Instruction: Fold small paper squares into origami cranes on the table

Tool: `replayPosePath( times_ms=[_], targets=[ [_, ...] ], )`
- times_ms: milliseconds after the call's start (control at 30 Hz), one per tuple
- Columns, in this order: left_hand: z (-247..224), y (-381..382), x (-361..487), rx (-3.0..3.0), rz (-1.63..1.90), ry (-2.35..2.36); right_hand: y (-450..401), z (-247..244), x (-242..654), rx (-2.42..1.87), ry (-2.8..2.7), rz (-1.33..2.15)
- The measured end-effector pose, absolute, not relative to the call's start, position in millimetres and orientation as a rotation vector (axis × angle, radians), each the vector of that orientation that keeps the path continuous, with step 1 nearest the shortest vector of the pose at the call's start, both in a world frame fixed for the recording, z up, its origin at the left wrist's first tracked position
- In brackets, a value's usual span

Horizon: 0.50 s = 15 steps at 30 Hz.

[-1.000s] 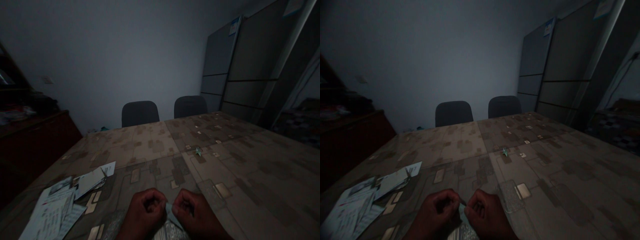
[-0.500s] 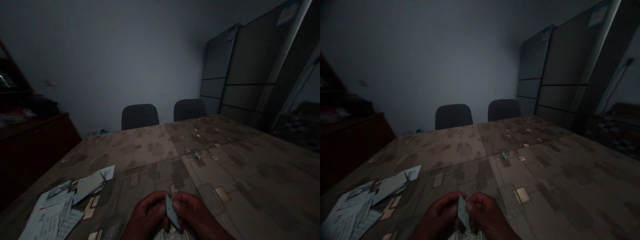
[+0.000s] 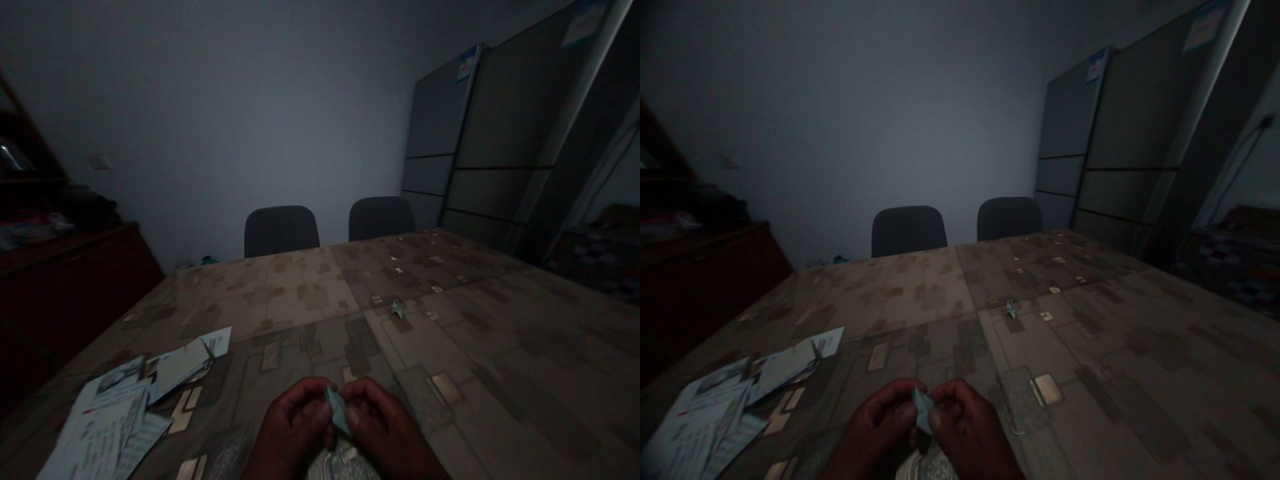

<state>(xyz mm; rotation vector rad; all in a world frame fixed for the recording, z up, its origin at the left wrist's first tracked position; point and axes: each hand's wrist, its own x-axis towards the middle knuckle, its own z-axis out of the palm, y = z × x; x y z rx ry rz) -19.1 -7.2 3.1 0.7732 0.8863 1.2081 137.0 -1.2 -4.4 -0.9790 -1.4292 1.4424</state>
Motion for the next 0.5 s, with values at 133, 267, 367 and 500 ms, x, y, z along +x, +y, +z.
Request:
replayPosePath(
  times_ms=[133, 267, 367, 500],
  targets=[
    [8, -8, -20, 0.758, 1.219, 0.917, -1, -9, 136, -0.934, -1.459, 1.431],
    [7, -10, -17, 0.775, 1.229, 0.944, 0, -8, 137, -0.948, -1.402, 1.401],
    [5, -13, -15, 0.793, 1.234, 0.981, -2, -3, 138, -1.030, -1.414, 1.361],
    [8, -15, -16, 0.941, 1.204, 1.149, -3, 6, 139, -1.073, -1.487, 1.349]
  ],
)
